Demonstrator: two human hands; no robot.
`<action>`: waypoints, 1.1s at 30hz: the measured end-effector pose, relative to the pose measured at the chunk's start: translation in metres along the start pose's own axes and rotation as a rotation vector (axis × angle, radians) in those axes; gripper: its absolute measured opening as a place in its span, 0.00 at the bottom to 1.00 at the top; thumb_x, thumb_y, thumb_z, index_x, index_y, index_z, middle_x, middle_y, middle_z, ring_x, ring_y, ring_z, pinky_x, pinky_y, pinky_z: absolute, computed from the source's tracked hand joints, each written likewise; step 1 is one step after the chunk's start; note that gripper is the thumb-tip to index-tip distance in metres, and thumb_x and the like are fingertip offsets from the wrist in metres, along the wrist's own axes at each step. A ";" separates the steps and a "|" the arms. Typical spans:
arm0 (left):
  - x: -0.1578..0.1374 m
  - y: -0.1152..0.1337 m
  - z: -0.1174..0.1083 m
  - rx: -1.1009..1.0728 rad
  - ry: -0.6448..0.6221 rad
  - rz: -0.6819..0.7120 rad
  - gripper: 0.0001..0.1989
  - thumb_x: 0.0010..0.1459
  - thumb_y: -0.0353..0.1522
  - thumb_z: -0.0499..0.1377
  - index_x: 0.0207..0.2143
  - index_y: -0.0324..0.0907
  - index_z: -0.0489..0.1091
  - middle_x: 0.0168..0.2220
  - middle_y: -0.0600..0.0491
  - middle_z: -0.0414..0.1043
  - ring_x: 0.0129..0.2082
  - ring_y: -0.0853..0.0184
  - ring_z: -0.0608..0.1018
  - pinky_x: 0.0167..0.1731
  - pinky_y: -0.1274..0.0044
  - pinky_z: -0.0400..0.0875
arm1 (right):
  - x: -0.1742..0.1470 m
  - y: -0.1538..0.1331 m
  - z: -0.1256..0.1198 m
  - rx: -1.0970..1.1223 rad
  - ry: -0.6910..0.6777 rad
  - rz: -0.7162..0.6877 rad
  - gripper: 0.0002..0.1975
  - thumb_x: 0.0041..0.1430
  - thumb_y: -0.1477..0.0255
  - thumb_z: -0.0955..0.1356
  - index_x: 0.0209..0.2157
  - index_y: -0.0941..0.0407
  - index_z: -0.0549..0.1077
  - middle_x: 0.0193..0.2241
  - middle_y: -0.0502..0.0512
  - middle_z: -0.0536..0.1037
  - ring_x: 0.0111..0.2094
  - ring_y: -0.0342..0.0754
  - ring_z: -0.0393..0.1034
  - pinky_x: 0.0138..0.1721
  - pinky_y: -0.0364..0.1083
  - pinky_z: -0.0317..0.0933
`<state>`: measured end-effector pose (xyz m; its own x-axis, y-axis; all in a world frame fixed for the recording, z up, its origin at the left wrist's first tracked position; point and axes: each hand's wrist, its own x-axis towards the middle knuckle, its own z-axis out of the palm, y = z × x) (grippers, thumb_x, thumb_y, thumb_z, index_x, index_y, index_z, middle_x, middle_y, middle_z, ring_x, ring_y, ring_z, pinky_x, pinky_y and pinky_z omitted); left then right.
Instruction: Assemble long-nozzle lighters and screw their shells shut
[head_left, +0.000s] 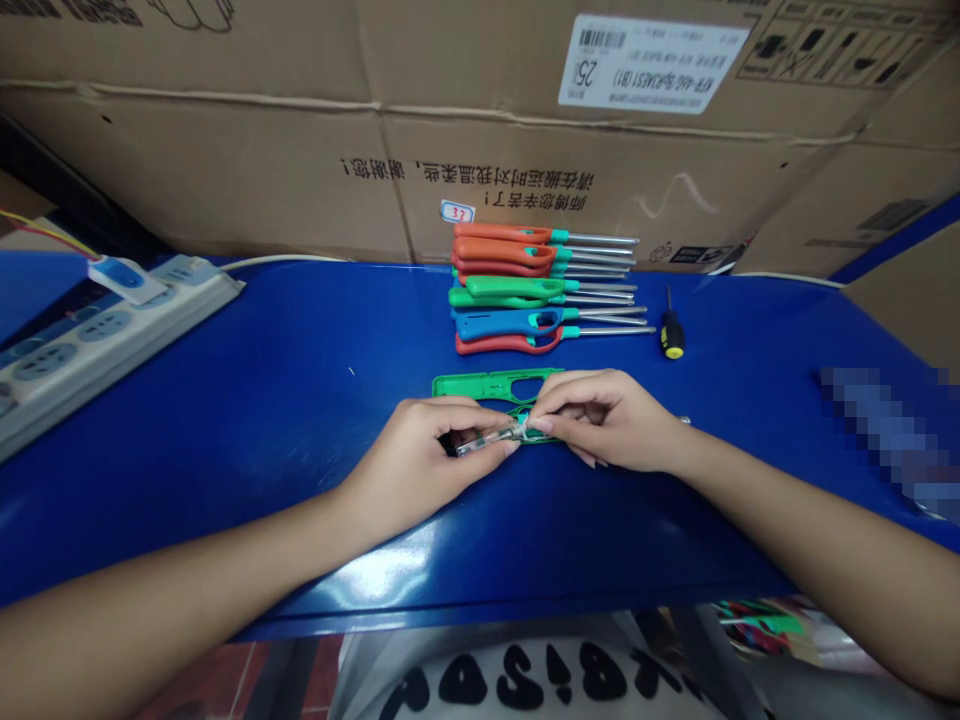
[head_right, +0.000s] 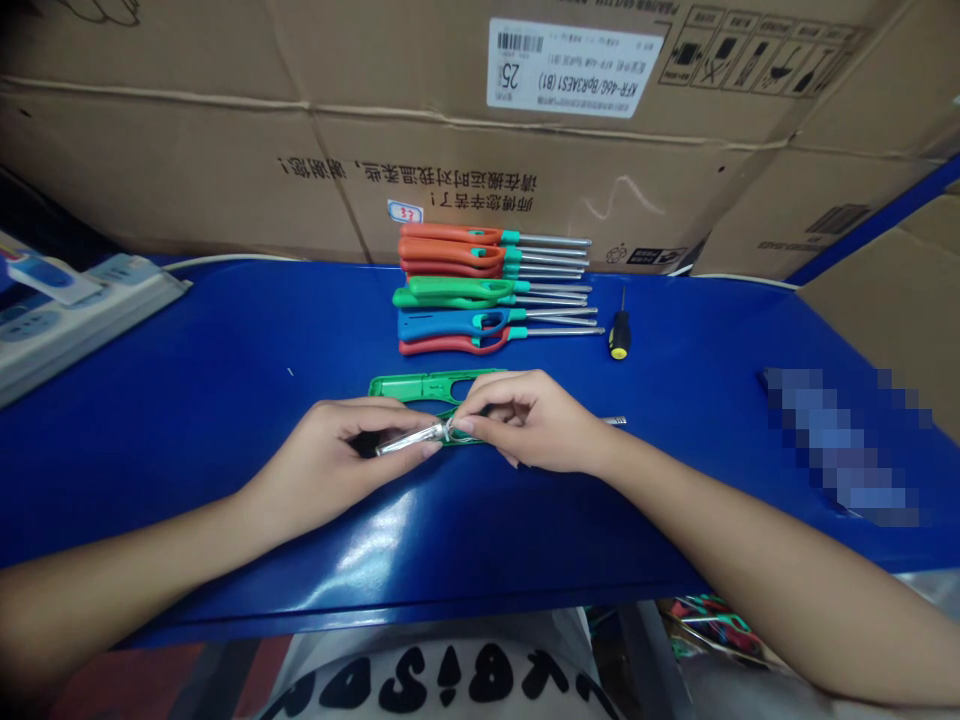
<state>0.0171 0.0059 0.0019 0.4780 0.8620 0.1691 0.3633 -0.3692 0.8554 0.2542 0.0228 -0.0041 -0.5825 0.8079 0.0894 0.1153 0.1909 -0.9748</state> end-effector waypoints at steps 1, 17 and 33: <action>0.000 0.000 0.000 -0.001 0.002 0.002 0.06 0.59 0.30 0.66 0.39 0.43 0.82 0.33 0.56 0.81 0.29 0.71 0.77 0.29 0.80 0.68 | 0.000 0.000 0.000 -0.007 0.004 -0.001 0.07 0.63 0.71 0.71 0.36 0.60 0.79 0.32 0.50 0.72 0.16 0.32 0.66 0.14 0.35 0.61; 0.000 0.000 -0.004 0.058 0.019 0.017 0.07 0.58 0.31 0.68 0.40 0.43 0.82 0.33 0.56 0.82 0.26 0.73 0.74 0.26 0.81 0.67 | 0.003 0.000 -0.003 0.087 0.043 0.197 0.13 0.59 0.63 0.73 0.34 0.60 0.76 0.26 0.49 0.73 0.13 0.35 0.63 0.10 0.37 0.55; -0.001 -0.003 0.001 0.073 0.066 0.030 0.06 0.61 0.32 0.66 0.40 0.44 0.82 0.36 0.53 0.83 0.29 0.69 0.80 0.28 0.79 0.71 | -0.001 -0.001 0.007 0.019 0.152 0.192 0.14 0.59 0.61 0.72 0.33 0.59 0.76 0.26 0.51 0.75 0.15 0.35 0.61 0.14 0.38 0.54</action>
<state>0.0165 0.0052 -0.0014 0.4366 0.8703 0.2277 0.4085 -0.4174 0.8117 0.2490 0.0182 -0.0044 -0.4231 0.9034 -0.0693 0.1964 0.0168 -0.9804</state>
